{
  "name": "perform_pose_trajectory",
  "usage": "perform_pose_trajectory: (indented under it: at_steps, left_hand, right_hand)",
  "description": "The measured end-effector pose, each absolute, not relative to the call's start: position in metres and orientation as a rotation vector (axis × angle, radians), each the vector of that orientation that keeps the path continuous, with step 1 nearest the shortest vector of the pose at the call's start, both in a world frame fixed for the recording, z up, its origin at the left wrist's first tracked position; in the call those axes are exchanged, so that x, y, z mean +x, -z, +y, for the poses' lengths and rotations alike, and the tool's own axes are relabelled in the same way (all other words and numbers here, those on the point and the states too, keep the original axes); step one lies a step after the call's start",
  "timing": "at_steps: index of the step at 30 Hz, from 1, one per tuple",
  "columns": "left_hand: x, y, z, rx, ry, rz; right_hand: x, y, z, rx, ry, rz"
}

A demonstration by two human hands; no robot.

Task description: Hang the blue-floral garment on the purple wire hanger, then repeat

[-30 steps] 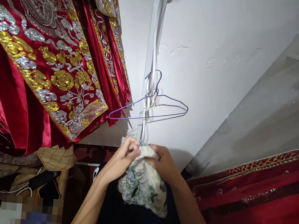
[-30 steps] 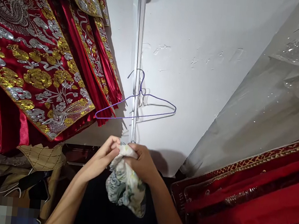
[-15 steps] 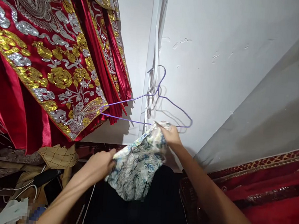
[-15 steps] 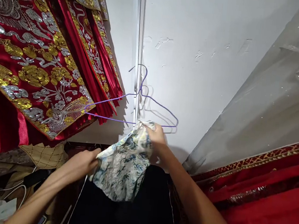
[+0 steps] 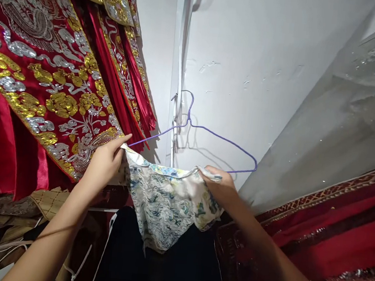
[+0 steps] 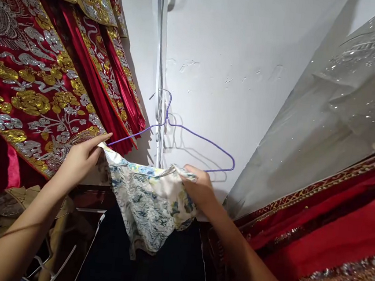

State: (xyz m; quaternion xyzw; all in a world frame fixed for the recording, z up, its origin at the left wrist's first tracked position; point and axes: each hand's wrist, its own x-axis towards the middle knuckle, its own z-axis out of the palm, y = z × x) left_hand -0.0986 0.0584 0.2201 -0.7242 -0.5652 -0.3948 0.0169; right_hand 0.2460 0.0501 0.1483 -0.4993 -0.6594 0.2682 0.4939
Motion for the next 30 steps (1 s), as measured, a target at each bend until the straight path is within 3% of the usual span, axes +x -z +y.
perform_pose_trajectory:
  at_steps: [3,8,17,24,30]
  left_hand:
    - [-0.103,-0.223,0.074,-2.196,1.299,-1.620]
    - [-0.111,-0.217,0.092,-2.212,1.162,-1.788]
    - [-0.053,-0.238,0.090,-2.463,1.290,-1.394]
    - [-0.073,-0.228,0.092,-2.397,1.085,-1.317]
    - [-0.076,-0.233,0.093,-2.323,1.190,-1.496]
  right_hand:
    - [0.241,-0.144,0.045,-1.062,-0.633,-1.742]
    - [0.247,-0.146,0.037,-1.032,-0.624,-1.791]
    - [0.233,-0.145,0.023,-1.010,-0.693,-1.809]
    - [0.289,-0.189,0.000,-1.309,-0.315,-1.268]
    - [0.339,-0.227,0.044,-1.265,-0.813,-1.504]
